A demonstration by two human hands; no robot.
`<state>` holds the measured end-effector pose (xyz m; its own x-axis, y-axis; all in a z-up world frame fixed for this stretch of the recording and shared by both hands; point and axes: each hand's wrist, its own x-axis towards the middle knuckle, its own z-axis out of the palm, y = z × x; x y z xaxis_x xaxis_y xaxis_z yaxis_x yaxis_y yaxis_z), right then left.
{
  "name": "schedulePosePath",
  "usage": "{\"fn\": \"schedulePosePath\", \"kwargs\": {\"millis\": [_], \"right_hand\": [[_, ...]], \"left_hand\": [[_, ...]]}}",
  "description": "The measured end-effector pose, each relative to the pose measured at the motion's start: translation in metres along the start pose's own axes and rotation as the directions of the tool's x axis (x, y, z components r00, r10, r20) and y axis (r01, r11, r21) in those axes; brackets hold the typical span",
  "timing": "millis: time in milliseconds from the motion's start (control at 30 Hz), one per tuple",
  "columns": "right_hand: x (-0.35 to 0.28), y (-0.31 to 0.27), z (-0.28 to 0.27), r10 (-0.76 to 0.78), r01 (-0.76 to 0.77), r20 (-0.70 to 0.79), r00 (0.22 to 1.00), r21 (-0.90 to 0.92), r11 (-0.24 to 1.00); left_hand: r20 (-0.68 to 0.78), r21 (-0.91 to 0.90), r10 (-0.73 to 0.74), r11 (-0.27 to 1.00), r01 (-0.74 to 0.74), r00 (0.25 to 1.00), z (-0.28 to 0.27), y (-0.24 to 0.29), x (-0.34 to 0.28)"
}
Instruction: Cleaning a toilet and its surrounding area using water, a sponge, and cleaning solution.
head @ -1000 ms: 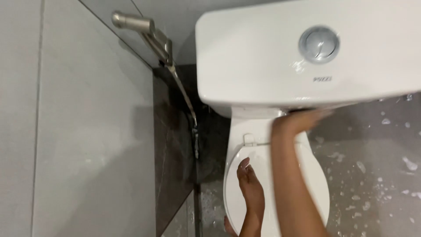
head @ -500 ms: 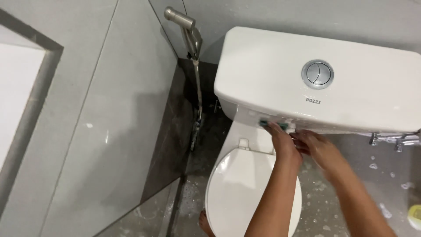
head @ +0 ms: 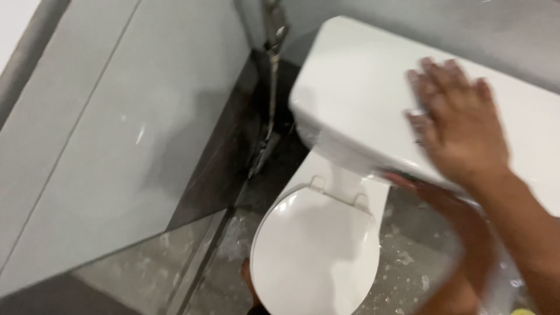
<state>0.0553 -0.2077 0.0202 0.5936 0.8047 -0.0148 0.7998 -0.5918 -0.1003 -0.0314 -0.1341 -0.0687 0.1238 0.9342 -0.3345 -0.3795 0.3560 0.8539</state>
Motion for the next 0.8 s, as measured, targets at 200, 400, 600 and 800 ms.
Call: {"fn": "schedulePosePath", "kwargs": {"millis": [200, 400, 600, 800], "right_hand": [[-0.006, -0.003, 0.000, 0.029, -0.028, -0.039, 0.999, 0.013, 1.000], [-0.005, -0.004, 0.000, 0.019, -0.017, -0.076, 0.997, 0.034, 0.999], [0.004, -0.014, -0.004, 0.119, -0.127, -0.075, 0.990, -0.117, 0.985], [0.066, -0.046, 0.011, -0.162, 0.165, -0.083, 0.983, 0.031, 0.986]], "left_hand": [[0.032, -0.013, 0.076, 0.997, -0.076, 0.997, -0.007, 0.004, 0.040], [0.109, -0.046, 0.142, 0.989, -0.137, 0.984, 0.003, 0.006, 0.033], [0.076, -0.080, -0.026, 0.996, 0.033, 0.997, 0.013, -0.024, -0.043], [-0.011, -0.134, -0.588, 0.803, 0.581, 0.809, -0.039, -0.078, 0.073]]}}
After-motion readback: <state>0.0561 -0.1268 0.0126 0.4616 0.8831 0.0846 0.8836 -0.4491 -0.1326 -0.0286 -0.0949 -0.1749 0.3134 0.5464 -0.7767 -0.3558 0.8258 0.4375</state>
